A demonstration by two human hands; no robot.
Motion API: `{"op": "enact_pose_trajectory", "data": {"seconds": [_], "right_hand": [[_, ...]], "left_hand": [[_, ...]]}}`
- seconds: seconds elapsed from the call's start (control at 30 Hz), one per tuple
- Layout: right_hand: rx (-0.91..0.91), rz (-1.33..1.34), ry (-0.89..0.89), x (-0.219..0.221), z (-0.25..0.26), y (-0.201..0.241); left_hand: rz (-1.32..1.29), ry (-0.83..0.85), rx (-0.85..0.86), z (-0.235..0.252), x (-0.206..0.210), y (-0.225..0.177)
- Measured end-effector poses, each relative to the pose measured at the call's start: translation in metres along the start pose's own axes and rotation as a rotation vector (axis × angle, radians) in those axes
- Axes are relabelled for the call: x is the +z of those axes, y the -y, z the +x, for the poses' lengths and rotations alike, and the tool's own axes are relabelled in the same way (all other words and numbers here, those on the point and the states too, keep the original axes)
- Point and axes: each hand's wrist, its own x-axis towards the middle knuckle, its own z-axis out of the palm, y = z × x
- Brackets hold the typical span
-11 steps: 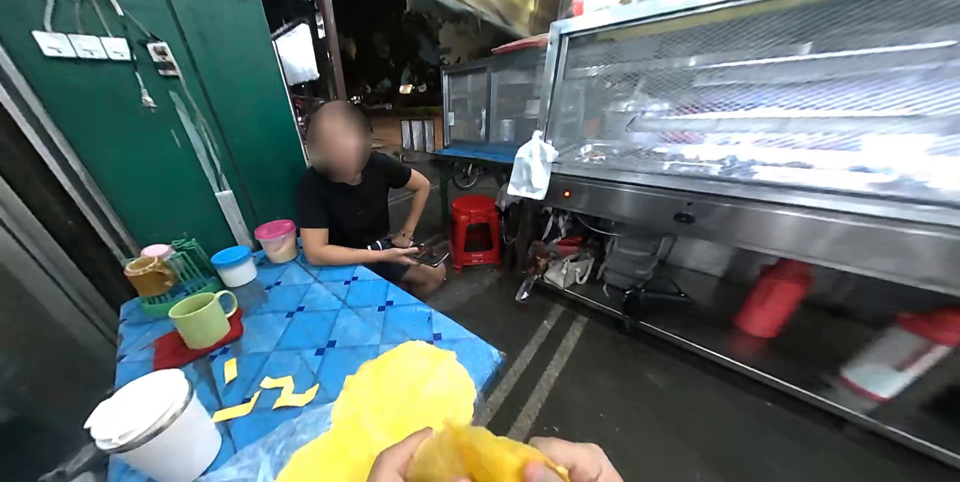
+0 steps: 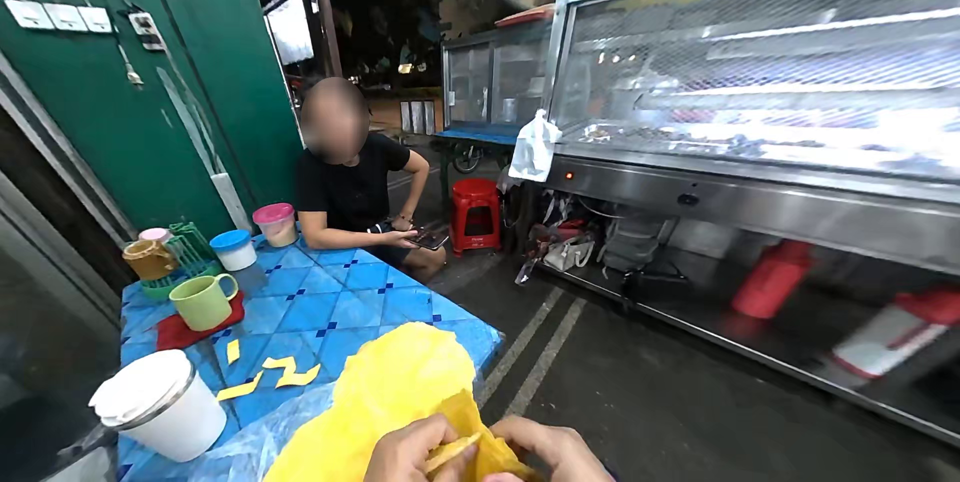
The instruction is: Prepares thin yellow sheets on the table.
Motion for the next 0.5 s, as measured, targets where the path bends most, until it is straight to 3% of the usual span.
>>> {"op": "enact_pose_trajectory", "data": {"seconds": [0.1, 0.5], "right_hand": [[-0.013, -0.093, -0.022, 0.007, 0.002, -0.002], [-0.089, 0.195, -0.134, -0.026, -0.009, -0.009]], "left_hand": [[0.001, -0.005, -0.013, 0.000, -0.001, -0.003], [-0.213, -0.157, -0.084, -0.005, -0.028, 0.009]]}}
